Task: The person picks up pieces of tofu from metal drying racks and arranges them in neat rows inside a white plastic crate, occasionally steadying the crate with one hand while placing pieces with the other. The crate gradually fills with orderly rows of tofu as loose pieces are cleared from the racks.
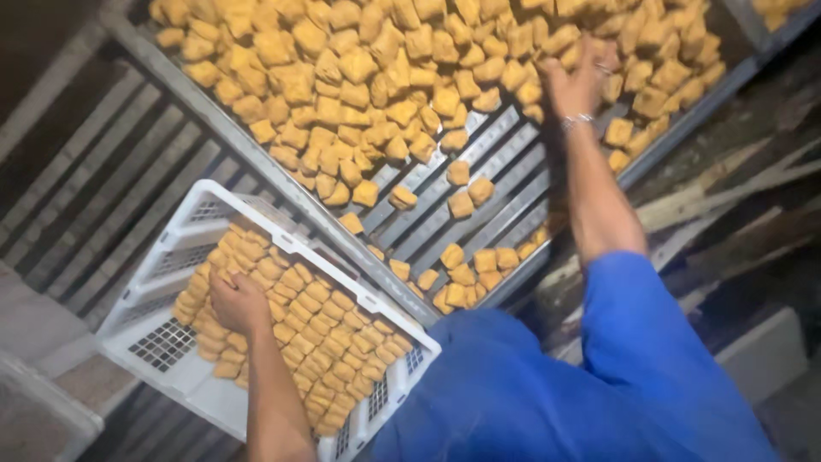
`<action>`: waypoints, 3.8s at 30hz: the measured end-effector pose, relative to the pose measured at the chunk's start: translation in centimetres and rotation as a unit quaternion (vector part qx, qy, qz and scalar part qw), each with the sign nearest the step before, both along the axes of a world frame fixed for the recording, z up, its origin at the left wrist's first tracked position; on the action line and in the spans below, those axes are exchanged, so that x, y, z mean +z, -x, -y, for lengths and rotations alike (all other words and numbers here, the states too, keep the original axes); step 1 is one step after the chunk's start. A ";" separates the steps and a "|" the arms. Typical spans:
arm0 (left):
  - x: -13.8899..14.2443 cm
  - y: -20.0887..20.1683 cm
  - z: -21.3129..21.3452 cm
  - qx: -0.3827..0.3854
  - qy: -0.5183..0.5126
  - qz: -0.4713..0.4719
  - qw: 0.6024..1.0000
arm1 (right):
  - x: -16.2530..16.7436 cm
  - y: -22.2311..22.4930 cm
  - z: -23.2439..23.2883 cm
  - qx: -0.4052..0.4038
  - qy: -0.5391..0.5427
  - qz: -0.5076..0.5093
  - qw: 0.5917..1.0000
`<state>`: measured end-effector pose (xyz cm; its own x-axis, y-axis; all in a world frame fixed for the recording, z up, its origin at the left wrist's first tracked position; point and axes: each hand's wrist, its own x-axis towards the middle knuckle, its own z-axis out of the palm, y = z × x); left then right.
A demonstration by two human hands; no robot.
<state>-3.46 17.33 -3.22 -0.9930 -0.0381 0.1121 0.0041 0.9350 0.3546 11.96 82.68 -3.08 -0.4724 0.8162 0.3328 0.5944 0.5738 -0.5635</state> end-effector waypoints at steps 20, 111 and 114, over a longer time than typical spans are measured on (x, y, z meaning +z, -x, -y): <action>0.0 0.5 0.7 0.003 -0.010 0.000 1.000 | -5.9 -11.6 5.5 0.020 0.058 0.050 0.997; 0.6 -0.1 -0.8 0.003 -0.019 0.002 1.000 | -1.2 0.9 6.3 0.103 0.063 0.000 0.993; 0.6 -0.2 -0.9 0.017 -0.015 0.021 1.000 | -1.1 1.8 5.7 0.122 0.039 -0.026 0.991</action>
